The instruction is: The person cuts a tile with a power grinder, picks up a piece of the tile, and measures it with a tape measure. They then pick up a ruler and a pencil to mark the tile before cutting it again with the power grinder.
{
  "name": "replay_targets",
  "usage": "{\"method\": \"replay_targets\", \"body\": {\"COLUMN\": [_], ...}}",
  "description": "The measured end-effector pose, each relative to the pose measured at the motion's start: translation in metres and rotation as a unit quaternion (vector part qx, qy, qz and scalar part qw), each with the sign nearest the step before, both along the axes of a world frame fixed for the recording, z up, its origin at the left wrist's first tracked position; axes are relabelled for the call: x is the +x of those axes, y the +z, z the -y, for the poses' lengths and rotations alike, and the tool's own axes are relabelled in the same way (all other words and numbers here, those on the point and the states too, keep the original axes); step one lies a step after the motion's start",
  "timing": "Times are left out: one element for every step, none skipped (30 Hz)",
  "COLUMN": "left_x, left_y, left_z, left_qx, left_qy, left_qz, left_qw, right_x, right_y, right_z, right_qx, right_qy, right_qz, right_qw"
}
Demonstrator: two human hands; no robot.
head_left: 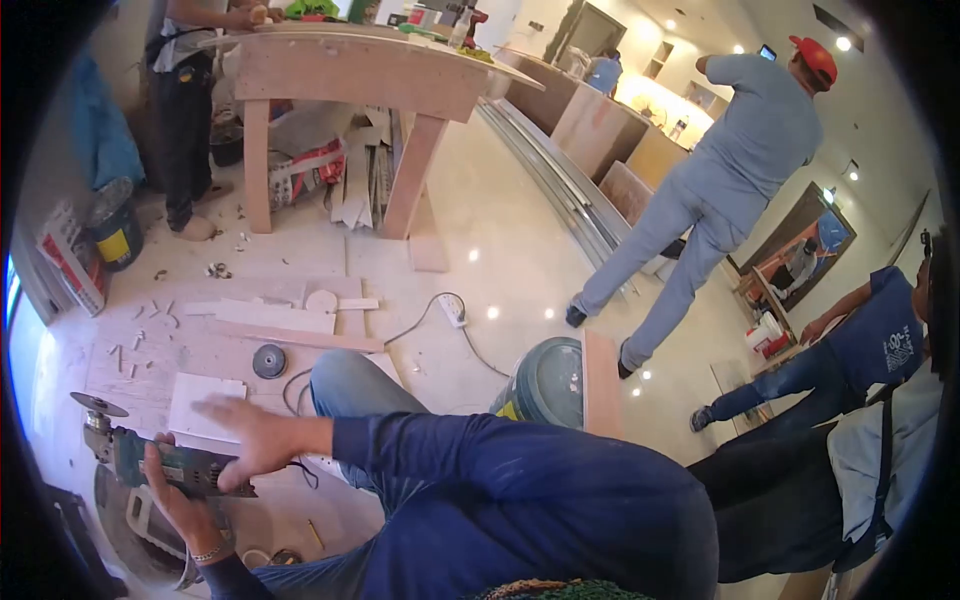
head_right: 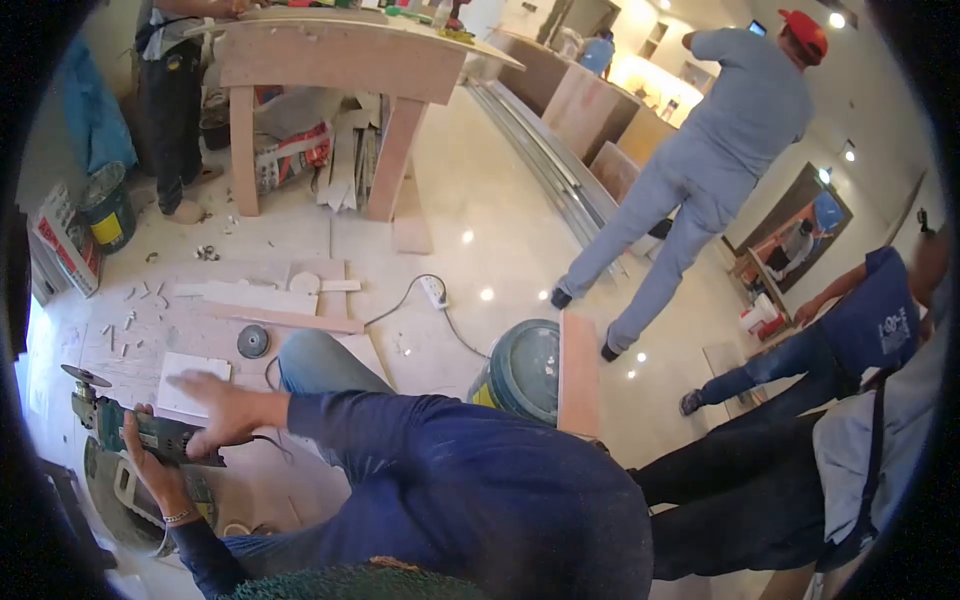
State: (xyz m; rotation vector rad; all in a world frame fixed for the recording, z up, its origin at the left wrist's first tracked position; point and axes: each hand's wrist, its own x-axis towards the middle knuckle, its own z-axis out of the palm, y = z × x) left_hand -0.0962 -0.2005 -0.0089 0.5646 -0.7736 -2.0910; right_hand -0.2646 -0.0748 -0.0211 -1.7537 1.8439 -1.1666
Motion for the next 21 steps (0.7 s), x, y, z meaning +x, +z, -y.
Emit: {"method": "replay_targets", "body": {"left_x": [0.002, 0.010, 0.019, 0.023, 0.028, 0.035, 0.034, 0.040, 0.044, 0.047, 0.047, 0.051, 0.056, 0.058, 0.059, 0.063, 0.064, 0.064, 0.068, 0.070, 0.069], "left_y": [0.005, 0.006, -0.007, -0.011, -0.013, -0.012, 0.000, -0.002, -0.010, -0.014, 0.000, 0.000, -0.003, -0.003, -0.004, -0.006, -0.003, -0.001, -0.007, -0.003, 0.001], "left_z": [0.000, -0.002, 0.010, 0.012, 0.014, 0.015, 0.006, 0.006, 0.006, 0.006, 0.002, 0.007, 0.017, 0.023, 0.026, 0.028, 0.027, 0.026, 0.033, 0.030, 0.025], "left_qx": [-0.015, -0.030, -0.002, -0.010, -0.025, -0.039, -0.050, -0.055, -0.143, -0.228, -0.137, -0.138, -0.082, -0.025, -0.020, -0.022, -0.023, -0.024, -0.034, -0.034, -0.027], "left_qy": [0.033, 0.069, 0.045, 0.050, 0.055, 0.059, 0.100, 0.105, 0.119, 0.132, 0.126, 0.128, 0.099, 0.072, 0.071, 0.072, 0.071, 0.071, 0.046, 0.052, 0.078], "left_qz": [0.013, 0.029, -0.006, 0.000, 0.000, -0.001, 0.018, 0.023, 0.024, 0.023, 0.003, 0.006, -0.040, -0.088, -0.110, -0.106, -0.106, -0.108, -0.123, -0.123, -0.109], "left_qw": [0.999, 0.997, 0.999, 0.999, 0.998, 0.998, 0.994, 0.993, 0.982, 0.965, 0.982, 0.982, 0.991, 0.993, 0.991, 0.992, 0.992, 0.991, 0.991, 0.990, 0.991], "right_x": [-0.022, -0.044, -0.067, -0.083, -0.098, -0.110, -0.117, -0.118, -0.116, -0.115, -0.109, -0.095, -0.083, -0.077, -0.075, -0.072, -0.071, -0.071, -0.068, -0.066, -0.065], "right_y": [0.001, 0.006, 0.012, 0.027, 0.036, 0.042, 0.051, 0.054, 0.039, 0.012, -0.007, -0.007, -0.007, -0.004, 0.001, 0.004, 0.005, 0.007, 0.008, 0.012, 0.016], "right_z": [0.001, -0.002, -0.008, -0.022, -0.036, -0.051, -0.069, -0.081, -0.091, -0.102, -0.110, -0.114, -0.116, -0.117, -0.116, -0.115, -0.113, -0.111, -0.109, -0.105, -0.102], "right_qx": [0.007, 0.034, 0.061, -0.022, -0.049, -0.072, -0.065, -0.056, -0.060, 0.017, 0.095, 0.095, 0.095, 0.093, 0.091, 0.110, 0.129, 0.128, 0.150, 0.171, 0.171], "right_qy": [0.018, -0.008, -0.033, -0.096, -0.178, -0.259, -0.290, -0.318, -0.315, -0.242, -0.166, -0.164, -0.219, -0.270, -0.267, -0.266, -0.264, -0.259, -0.258, -0.257, -0.251], "right_qz": [0.026, 0.013, 0.002, -0.017, -0.097, -0.176, -0.184, -0.190, -0.185, -0.147, -0.107, -0.105, -0.144, -0.186, -0.187, -0.181, -0.178, -0.177, -0.182, -0.188, -0.191], "right_qw": [0.999, 0.999, 0.998, 0.995, 0.978, 0.947, 0.937, 0.927, 0.929, 0.959, 0.976, 0.976, 0.960, 0.940, 0.941, 0.940, 0.939, 0.941, 0.937, 0.932, 0.933]}}
